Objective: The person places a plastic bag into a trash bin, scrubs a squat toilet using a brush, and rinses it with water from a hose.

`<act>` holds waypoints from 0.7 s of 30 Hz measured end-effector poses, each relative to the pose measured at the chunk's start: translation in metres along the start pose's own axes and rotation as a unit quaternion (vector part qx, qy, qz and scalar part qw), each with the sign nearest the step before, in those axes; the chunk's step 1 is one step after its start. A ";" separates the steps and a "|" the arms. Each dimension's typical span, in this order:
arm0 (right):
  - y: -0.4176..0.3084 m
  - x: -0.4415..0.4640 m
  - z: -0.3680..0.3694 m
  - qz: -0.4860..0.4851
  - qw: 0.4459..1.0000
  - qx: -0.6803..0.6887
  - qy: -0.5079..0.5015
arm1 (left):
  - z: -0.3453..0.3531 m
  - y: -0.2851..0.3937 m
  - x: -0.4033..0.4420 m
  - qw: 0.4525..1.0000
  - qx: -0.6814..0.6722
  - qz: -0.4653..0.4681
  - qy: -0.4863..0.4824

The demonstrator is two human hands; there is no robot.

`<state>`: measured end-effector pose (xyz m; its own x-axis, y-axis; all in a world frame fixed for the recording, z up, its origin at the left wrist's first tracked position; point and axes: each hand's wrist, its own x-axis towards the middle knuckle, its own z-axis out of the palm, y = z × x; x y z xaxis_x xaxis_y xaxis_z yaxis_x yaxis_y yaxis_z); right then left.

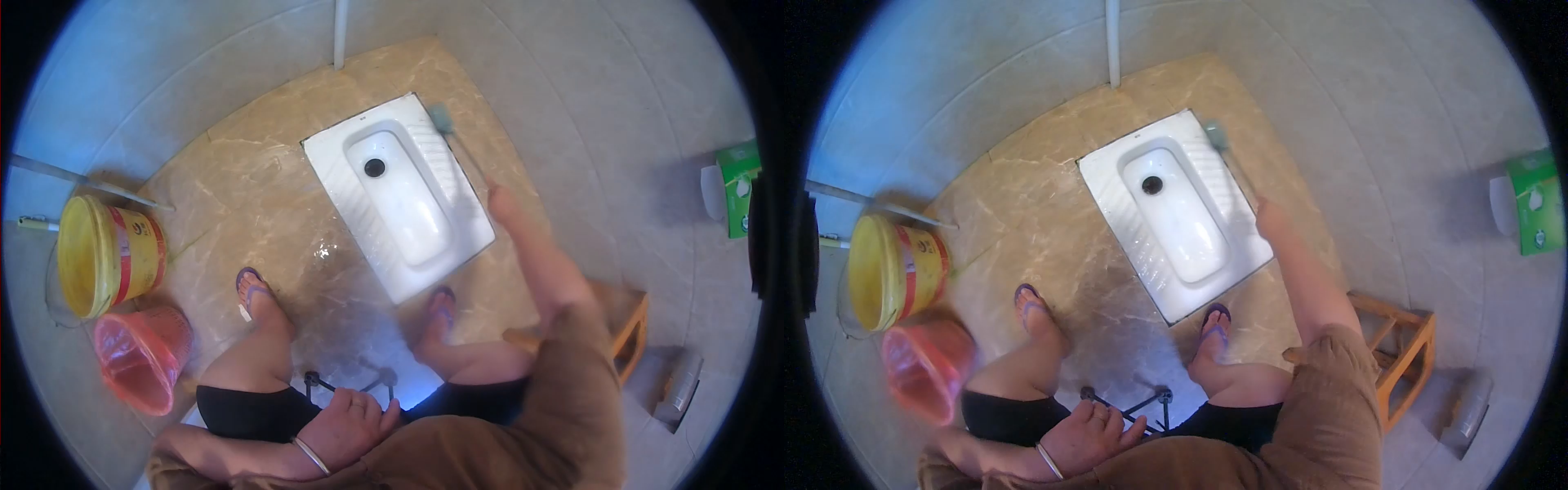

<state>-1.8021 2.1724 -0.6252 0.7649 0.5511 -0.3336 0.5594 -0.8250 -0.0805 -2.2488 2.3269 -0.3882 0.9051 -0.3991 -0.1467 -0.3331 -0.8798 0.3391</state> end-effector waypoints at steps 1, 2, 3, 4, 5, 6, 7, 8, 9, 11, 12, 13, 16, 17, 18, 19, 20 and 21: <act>-0.004 0.007 0.000 0.003 1.000 -0.022 -0.004 | -0.001 -0.001 0.000 1.000 -0.001 -0.004 -0.005; -0.008 0.012 0.001 0.008 0.999 -0.045 -0.008 | -0.003 -0.001 0.000 1.000 -0.002 -0.006 -0.009; -0.016 0.014 -0.002 0.012 0.998 -0.068 -0.011 | -0.004 -0.002 0.000 1.000 -0.003 -0.009 -0.013; -0.025 0.014 -0.005 -0.015 0.999 -0.050 -0.010 | -0.006 -0.004 0.000 1.000 -0.006 -0.010 -0.020; -0.032 0.013 -0.008 -0.044 0.998 -0.033 -0.009 | -0.007 -0.005 0.001 0.999 -0.011 -0.011 -0.028; -0.038 0.012 -0.010 -0.072 0.997 -0.015 -0.010 | -0.007 -0.005 0.001 0.999 -0.017 -0.014 -0.037; -0.037 0.020 -0.008 -0.043 0.999 -0.007 -0.005 | -0.004 -0.005 0.001 0.999 -0.016 -0.016 -0.030; -0.038 0.038 -0.009 -0.015 1.000 0.001 0.001 | 0.000 -0.004 0.000 0.999 -0.013 -0.019 -0.023; -0.038 0.056 -0.007 0.013 1.000 0.011 0.007 | 0.003 -0.004 0.000 1.000 -0.009 -0.023 -0.016; -0.045 0.069 0.003 -0.025 0.999 0.018 0.029 | 0.002 -0.005 0.001 0.999 -0.009 -0.029 -0.015; -0.060 0.065 0.006 -0.051 0.998 0.009 0.018 | 0.001 -0.006 0.002 0.999 -0.009 -0.032 -0.014; -0.073 0.061 0.007 -0.077 0.997 0.000 0.007 | 0.000 -0.007 0.002 0.999 -0.008 -0.033 -0.016; -0.068 0.067 0.000 -0.076 0.997 -0.001 -0.007 | -0.001 -0.007 0.003 0.999 -0.011 -0.036 -0.020; -0.057 0.077 -0.003 -0.068 0.998 0.006 0.007 | 0.000 -0.008 0.003 0.999 -0.008 -0.034 -0.014; -0.048 0.086 0.000 -0.020 0.999 0.012 0.023 | 0.001 -0.008 0.003 0.999 -0.004 -0.034 -0.007; -0.047 0.085 0.001 -0.017 0.999 0.010 0.039 | 0.000 -0.009 0.003 0.999 -0.005 -0.034 -0.009; -0.047 0.082 0.004 -0.015 0.998 0.008 0.055 | -0.001 -0.009 0.003 0.999 -0.007 -0.034 -0.010; -0.046 0.079 0.005 -0.014 0.997 0.005 0.070 | -0.001 -0.009 0.003 0.999 -0.010 -0.036 -0.011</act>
<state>-1.7688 2.2532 -0.6531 0.7863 0.5859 -0.1961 0.5790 -0.8095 -0.0973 -2.2426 2.3343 -0.3905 0.9203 -0.3415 -0.1908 -0.2629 -0.9011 0.3449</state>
